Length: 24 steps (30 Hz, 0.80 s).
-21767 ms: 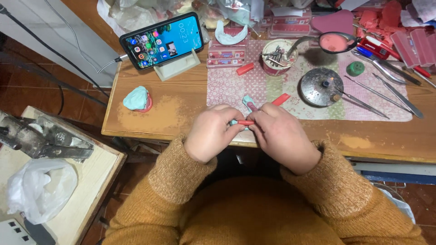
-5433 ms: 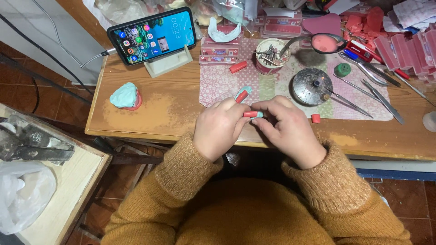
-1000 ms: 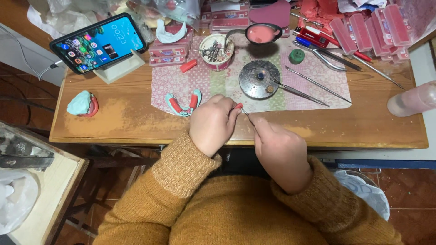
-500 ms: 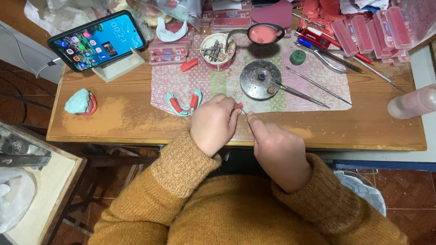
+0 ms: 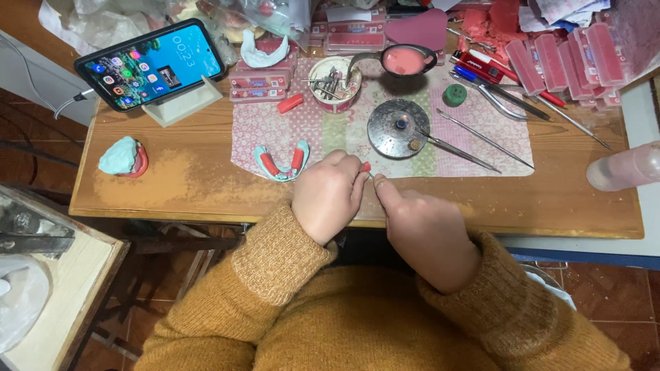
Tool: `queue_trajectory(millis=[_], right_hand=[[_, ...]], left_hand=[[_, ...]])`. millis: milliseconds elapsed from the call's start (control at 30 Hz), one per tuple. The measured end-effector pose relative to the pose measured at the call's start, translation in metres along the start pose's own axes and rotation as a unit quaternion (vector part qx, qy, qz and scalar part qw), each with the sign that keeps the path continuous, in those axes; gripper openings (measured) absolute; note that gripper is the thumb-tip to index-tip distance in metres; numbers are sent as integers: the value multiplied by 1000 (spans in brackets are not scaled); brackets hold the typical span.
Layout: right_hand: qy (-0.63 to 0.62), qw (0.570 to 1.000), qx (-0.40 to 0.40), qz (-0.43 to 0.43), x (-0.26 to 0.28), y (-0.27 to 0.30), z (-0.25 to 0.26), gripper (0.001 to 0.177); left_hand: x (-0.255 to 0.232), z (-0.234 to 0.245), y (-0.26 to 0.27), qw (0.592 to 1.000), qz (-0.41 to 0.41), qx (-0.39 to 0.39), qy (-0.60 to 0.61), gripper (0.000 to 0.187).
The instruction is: The recorder is shaping and assembling red wax or acrylic components onto a dental mold using various specialized tools.
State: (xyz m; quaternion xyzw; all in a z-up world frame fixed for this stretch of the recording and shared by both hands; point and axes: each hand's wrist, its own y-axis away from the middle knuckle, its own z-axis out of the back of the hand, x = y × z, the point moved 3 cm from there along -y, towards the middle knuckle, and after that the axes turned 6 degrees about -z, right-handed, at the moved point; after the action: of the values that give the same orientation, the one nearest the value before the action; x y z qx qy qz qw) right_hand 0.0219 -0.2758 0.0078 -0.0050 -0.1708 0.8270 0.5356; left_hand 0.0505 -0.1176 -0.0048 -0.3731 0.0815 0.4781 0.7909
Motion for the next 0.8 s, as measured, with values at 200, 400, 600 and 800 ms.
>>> queue_trajectory(millis=[200,400,600,800], right_hand=[[2,999,50,-20,-5,-3,-4,26],[-209,967,127,-78,-33,-19,5,28],[-171,967,163,-93,-40,-13,17,33],[-72,982,-141,-105,-113,13,24,9]], left_hand=[[3,-3,4,1000,10,3,-12,16],[-3,15,8,998,-8,-44,40,9],[-5,49,19,999,-2,-30,43,10],[16,65,32,1000,25,-18,-4,10]])
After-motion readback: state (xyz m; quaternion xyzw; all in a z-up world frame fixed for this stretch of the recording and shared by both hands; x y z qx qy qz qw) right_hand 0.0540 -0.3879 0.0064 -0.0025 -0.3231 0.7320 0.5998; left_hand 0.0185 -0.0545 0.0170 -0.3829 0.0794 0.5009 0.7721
